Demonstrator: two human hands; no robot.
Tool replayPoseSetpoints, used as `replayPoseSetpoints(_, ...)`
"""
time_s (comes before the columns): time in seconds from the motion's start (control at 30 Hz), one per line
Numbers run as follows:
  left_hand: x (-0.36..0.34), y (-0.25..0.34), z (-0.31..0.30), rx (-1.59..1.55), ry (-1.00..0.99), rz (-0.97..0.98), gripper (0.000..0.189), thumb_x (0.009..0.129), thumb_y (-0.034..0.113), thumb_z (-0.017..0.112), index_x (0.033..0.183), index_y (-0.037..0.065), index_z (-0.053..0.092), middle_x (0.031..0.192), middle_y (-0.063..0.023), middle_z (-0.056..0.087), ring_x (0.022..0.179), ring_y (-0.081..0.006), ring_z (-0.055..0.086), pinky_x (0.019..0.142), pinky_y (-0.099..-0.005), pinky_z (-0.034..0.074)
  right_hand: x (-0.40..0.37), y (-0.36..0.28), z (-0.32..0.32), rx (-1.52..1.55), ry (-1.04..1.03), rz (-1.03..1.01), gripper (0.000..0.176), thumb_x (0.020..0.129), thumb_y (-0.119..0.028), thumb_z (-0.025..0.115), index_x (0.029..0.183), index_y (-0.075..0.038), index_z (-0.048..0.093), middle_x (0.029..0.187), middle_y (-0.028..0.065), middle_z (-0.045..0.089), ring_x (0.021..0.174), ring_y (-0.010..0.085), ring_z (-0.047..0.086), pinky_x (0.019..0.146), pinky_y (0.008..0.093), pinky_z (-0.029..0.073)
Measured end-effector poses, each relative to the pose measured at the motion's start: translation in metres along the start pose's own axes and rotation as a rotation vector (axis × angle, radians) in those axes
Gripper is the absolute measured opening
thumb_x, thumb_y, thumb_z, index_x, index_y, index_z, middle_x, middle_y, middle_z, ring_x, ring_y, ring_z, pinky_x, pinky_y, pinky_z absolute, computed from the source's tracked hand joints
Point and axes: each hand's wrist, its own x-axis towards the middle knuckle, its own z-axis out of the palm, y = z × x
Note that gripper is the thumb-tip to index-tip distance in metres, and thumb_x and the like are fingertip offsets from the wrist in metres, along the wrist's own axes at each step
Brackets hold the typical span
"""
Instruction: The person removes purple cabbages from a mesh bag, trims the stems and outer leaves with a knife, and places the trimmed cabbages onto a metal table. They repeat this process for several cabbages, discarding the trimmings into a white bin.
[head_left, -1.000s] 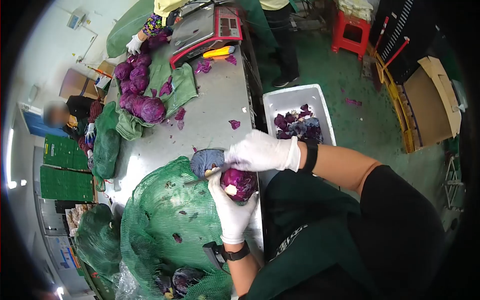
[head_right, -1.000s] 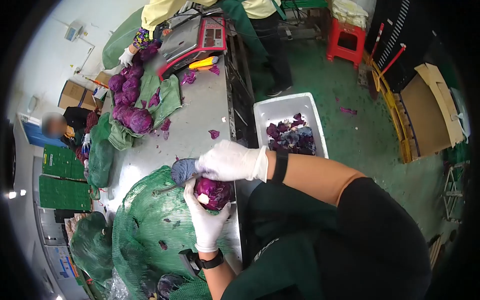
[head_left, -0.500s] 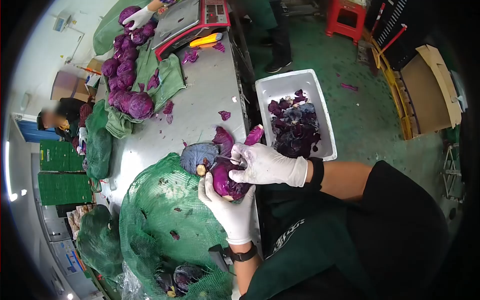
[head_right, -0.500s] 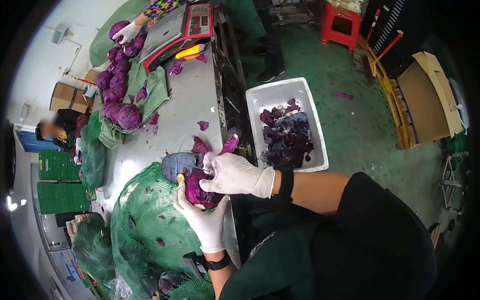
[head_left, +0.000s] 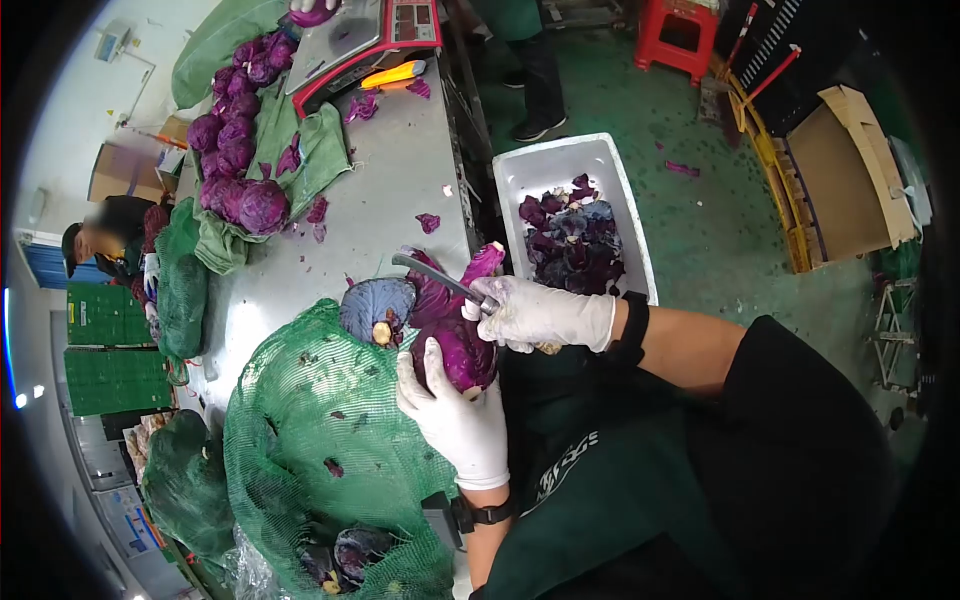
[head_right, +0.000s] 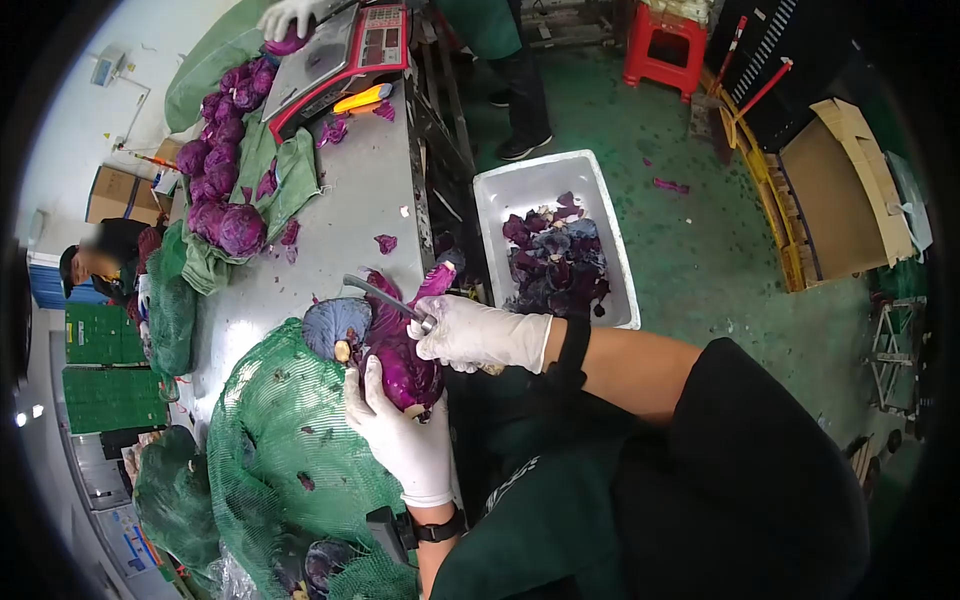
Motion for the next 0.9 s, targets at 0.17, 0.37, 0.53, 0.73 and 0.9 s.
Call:
replayPoseSetpoints(0.17, 0.002, -0.046, 0.004, -0.496, 0.098, -0.142, 0.098, 0.058, 0.011, 0.094, 0.140, 0.004, 0.041, 0.138, -0.0187, 0.046, 0.130, -0.0334, 0.047, 0.114, -0.0437, 0.036, 0.005, -0.006, -0.020, -0.092, -0.015, -0.069, 0.023, 0.086, -0.002, 0.064, 0.105, -0.009, 0.054, 0.075, -0.0037, 0.049, 0.049, 0.0067, 0.045, 0.043, 0.0247, 0.039)
replayPoseSetpoints(0.37, -0.003, -0.085, -0.005, -0.993, 0.011, -0.336, 0.099, 0.065, 0.004, 0.089, 0.147, 0.006, 0.033, 0.140, -0.0134, 0.043, 0.131, -0.0241, 0.044, 0.116, -0.0391, 0.033, 0.017, 0.009, -0.070, -1.218, 0.748, -0.579, 0.019, 0.083, -0.020, 0.069, 0.096, -0.008, 0.064, 0.075, 0.0150, 0.067, 0.067, 0.0336, 0.067, 0.060, 0.0436, 0.053)
replayPoseSetpoints(0.53, 0.000, -0.085, -0.010, -0.929, -0.115, -0.273, 0.097, 0.069, 0.002, 0.082, 0.151, 0.006, 0.030, 0.147, -0.0166, 0.038, 0.135, -0.0279, 0.042, 0.116, -0.0393, 0.034, 0.037, 0.010, -0.015, -0.462, 0.198, -0.661, 0.028, 0.090, -0.021, 0.066, 0.113, -0.004, 0.063, 0.080, 0.0184, 0.069, 0.080, 0.0335, 0.070, 0.075, 0.0421, 0.055)
replayPoseSetpoints(0.73, 0.004, -0.072, -0.016, -0.484, -0.008, -0.137, 0.098, 0.066, 0.012, 0.089, 0.146, 0.000, 0.034, 0.143, -0.0168, 0.045, 0.132, -0.0273, 0.047, 0.115, -0.0385, 0.035, 0.062, 0.025, 0.036, -0.318, 0.054, -0.255, 0.013, 0.088, -0.012, 0.064, 0.091, 0.001, 0.067, 0.081, 0.0156, 0.070, 0.075, 0.0206, 0.069, 0.072, 0.0349, 0.053)
replayPoseSetpoints(0.9, 0.001, -0.080, -0.004, -1.678, 0.105, -0.566, 0.069, 0.092, 0.028, 0.069, 0.150, 0.010, 0.035, 0.138, -0.0176, 0.051, 0.124, -0.0309, 0.056, 0.095, -0.0479, 0.055, 0.065, 0.033, -0.007, -0.348, 0.186, -0.497, 0.010, 0.084, -0.009, 0.069, 0.087, 0.001, 0.069, 0.075, 0.0147, 0.069, 0.070, 0.0222, 0.070, 0.068, 0.0343, 0.055)
